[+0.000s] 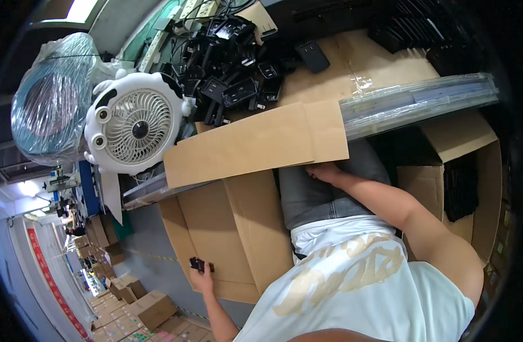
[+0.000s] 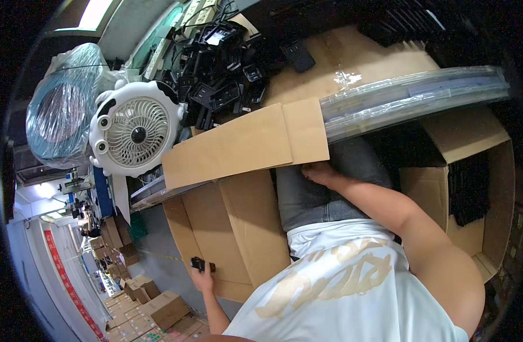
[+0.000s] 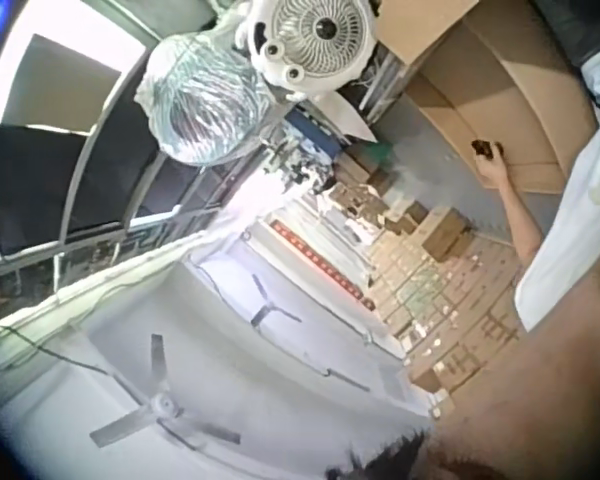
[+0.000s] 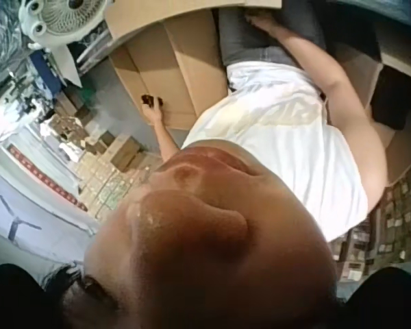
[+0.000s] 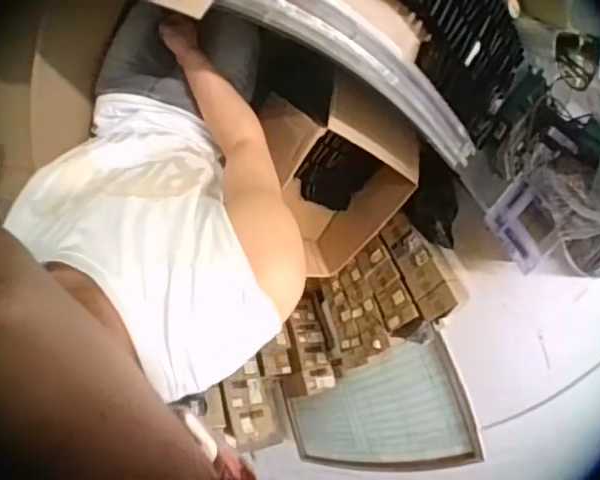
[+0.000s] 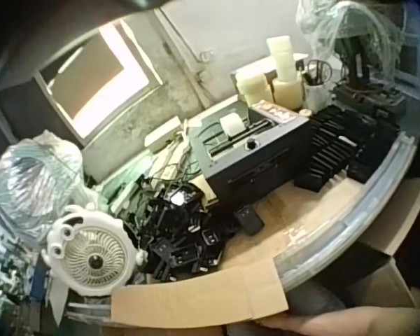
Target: The person assembles or inspects small black electronic device housings at a workbench, using a tape dispenser to apply tape to a cardboard box containing electronic components.
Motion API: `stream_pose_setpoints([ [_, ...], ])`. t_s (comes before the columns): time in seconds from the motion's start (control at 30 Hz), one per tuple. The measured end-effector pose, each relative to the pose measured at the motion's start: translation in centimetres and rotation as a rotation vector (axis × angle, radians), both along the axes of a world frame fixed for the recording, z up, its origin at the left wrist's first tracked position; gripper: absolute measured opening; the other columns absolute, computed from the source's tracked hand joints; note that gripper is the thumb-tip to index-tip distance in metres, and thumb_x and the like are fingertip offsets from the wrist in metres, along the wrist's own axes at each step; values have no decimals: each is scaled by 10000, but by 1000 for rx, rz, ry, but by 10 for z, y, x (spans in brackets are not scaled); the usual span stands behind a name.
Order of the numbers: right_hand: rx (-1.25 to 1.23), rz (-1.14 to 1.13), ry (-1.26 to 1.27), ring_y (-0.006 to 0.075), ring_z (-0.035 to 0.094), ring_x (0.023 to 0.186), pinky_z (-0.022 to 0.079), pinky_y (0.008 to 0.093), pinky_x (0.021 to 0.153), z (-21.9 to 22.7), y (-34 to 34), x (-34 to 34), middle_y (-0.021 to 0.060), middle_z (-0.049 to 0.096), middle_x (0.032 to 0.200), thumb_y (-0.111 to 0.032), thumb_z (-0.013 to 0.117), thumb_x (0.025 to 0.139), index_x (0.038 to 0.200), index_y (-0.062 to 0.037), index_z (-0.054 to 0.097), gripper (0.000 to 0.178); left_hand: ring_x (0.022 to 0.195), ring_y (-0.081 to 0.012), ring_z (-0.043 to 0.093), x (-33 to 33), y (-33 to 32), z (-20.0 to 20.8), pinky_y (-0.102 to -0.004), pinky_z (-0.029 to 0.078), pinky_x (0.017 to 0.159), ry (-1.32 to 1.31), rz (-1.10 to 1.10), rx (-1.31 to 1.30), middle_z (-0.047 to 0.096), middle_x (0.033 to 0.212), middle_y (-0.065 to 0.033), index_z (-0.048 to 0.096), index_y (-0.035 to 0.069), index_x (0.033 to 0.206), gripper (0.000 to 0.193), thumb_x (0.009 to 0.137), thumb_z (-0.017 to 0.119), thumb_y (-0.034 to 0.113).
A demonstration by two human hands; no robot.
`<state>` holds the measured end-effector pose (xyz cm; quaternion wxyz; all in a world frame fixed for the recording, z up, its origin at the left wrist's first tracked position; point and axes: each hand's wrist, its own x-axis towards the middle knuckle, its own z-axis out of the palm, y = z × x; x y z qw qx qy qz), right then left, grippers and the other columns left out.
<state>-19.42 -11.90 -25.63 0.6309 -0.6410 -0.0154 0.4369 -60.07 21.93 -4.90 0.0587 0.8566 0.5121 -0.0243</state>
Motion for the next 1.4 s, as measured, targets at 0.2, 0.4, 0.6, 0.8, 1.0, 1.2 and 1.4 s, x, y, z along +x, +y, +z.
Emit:
stream_pose_setpoints([
  [0.2,13,99,-22,174,552,671,449,273,636,-2,4,3,52,625,772,-159,587,807,878,-63,647,134,1007,-254,622,174,-89,97,-326,479,919,-692,-347,-213,634,1182,-148,545,-12,1270,595,720,752,76],
  [0.4,24,58,-25,138,530,621,431,264,586,9,2,4,33,606,724,-176,567,842,824,-79,644,125,940,-284,631,387,-130,153,-337,503,832,-703,-1043,106,612,1178,-147,586,-17,1187,508,724,759,100],
  [0.6,133,-66,80,129,528,621,424,254,574,-2,7,5,30,602,724,-171,576,853,830,-83,641,112,932,-347,633,519,-100,154,-407,513,801,-260,-972,309,595,1190,-151,639,-7,1048,421,811,701,335],
  [0.8,201,-76,105,116,518,622,416,239,567,-28,8,7,27,599,733,-174,580,870,856,-83,645,113,935,-335,627,565,-100,141,-413,516,774,-25,-802,400,600,1155,-151,636,34,1068,394,829,681,344],
  [1.0,186,-59,123,136,538,623,439,258,574,-27,11,8,38,613,727,-170,604,850,861,-76,653,106,914,-304,618,540,-155,133,-371,528,735,-231,-1024,814,585,1166,-120,626,89,1089,335,836,670,305],
  [1.2,377,-193,167,163,571,630,468,294,587,-48,29,-3,43,639,726,-181,622,829,848,-75,665,115,877,-269,612,543,-235,121,-326,528,692,-275,-1700,495,572,1196,-88,628,125,1077,280,834,660,261],
  [1.4,202,-119,106,134,548,662,466,259,615,-47,24,2,36,605,740,-183,604,854,862,-77,635,111,847,-257,618,576,-247,98,-323,518,670,-208,-1780,552,568,1182,-83,618,136,1084,295,819,675,251],
])
